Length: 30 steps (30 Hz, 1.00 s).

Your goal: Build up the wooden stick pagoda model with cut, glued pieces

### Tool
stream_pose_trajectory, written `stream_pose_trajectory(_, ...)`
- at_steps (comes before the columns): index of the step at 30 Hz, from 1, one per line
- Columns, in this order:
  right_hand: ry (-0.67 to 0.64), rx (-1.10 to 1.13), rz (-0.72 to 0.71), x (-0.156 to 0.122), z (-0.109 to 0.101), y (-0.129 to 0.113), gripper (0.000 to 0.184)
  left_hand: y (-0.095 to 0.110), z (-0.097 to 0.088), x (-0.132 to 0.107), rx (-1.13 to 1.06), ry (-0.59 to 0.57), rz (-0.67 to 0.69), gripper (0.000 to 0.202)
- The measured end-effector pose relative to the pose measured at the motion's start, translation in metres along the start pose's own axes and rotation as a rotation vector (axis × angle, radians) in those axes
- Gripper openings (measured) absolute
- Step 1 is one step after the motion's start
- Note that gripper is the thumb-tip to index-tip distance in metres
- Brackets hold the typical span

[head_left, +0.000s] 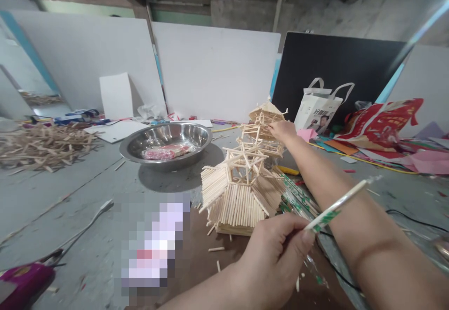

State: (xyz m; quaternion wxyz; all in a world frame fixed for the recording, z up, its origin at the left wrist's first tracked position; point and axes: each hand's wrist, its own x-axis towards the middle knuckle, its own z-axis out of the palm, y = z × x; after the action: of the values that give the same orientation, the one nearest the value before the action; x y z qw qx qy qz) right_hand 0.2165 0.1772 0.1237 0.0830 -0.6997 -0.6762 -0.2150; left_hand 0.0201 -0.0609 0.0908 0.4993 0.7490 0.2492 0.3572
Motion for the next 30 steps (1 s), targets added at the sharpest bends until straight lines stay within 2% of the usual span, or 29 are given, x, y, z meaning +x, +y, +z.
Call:
stream_pose_trajectory(7,0.01,0.035,0.069,0.002,0.004,0.007,0.041,-0.002,0.001,0.0,0.01,0.0,-0.015,0.03)
stream_pose_trajectory(17,0.033,0.038,0.087,0.004,0.003,0.003,0.043,0.0,0.001,0.003,-0.045,0.027,-0.088,0.03)
stream_pose_trajectory(24,0.072,0.001,0.015,-0.001,0.006,-0.003,0.044,-0.002,0.001,0.002,-0.04,0.016,-0.062,0.029)
stream_pose_trajectory(30,0.111,-0.029,-0.135,-0.014,0.009,-0.015,0.033,-0.002,0.003,0.0,-0.036,0.002,-0.056,0.03)
